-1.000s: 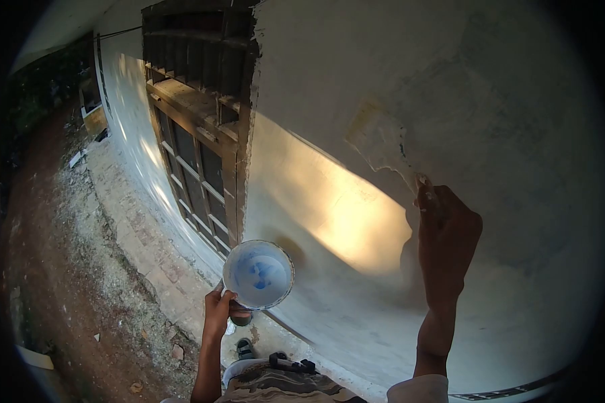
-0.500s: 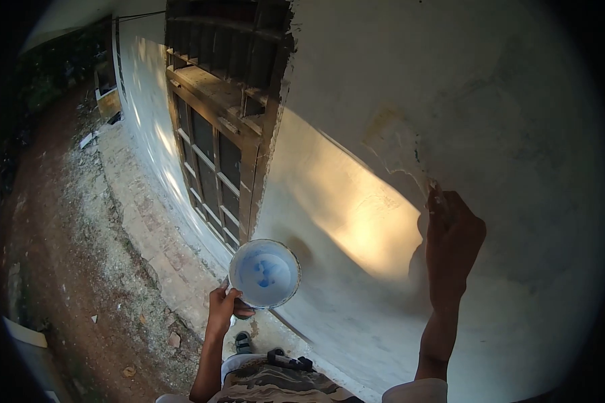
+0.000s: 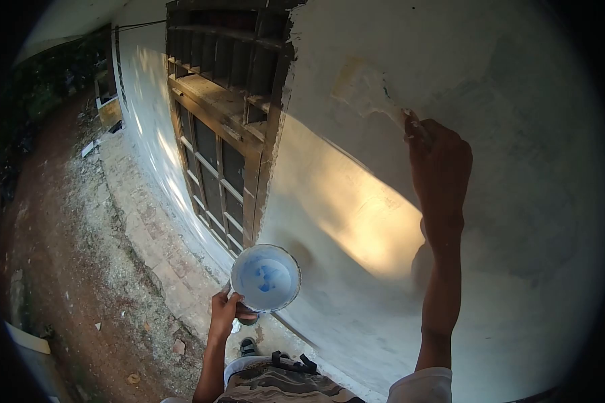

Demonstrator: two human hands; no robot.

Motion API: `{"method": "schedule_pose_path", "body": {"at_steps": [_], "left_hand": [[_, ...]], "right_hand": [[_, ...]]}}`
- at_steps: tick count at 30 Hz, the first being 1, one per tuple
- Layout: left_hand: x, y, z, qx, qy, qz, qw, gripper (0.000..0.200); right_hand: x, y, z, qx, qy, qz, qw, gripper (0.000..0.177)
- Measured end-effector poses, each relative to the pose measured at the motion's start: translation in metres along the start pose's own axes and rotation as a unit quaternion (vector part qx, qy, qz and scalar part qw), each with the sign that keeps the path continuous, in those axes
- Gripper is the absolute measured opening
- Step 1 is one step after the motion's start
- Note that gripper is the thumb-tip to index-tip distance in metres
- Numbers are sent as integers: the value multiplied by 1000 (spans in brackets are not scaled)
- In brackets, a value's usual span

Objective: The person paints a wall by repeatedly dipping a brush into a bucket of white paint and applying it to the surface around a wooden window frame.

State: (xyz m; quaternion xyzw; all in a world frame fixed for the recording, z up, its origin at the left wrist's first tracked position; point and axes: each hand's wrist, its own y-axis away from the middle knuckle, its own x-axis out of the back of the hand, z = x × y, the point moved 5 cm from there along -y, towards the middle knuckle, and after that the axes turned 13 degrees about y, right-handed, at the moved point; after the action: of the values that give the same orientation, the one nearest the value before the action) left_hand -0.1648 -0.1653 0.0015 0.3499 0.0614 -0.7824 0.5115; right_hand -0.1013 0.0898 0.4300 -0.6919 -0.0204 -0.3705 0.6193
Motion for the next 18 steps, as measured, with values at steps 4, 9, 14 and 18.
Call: {"method": "schedule_pose_path", "body": {"at_steps": [4,9,14,18], "left_hand": [[0,-4,-2,10,3,-3,1000,32],[0,-4,-2,1,14,-11,1000,32],[-8,-5,-2,-4,16,-15,1000,31],[-5,-7,-8,21,3,-14,1000,30]], "right_hand": [[48,27,31,-95,46,-49,993,36],[61,21,30,-130,29,-49,990,34],[38,4,33,-35,22,7,999,34],[72,26,55,-112,47,-39,992,34]]}}
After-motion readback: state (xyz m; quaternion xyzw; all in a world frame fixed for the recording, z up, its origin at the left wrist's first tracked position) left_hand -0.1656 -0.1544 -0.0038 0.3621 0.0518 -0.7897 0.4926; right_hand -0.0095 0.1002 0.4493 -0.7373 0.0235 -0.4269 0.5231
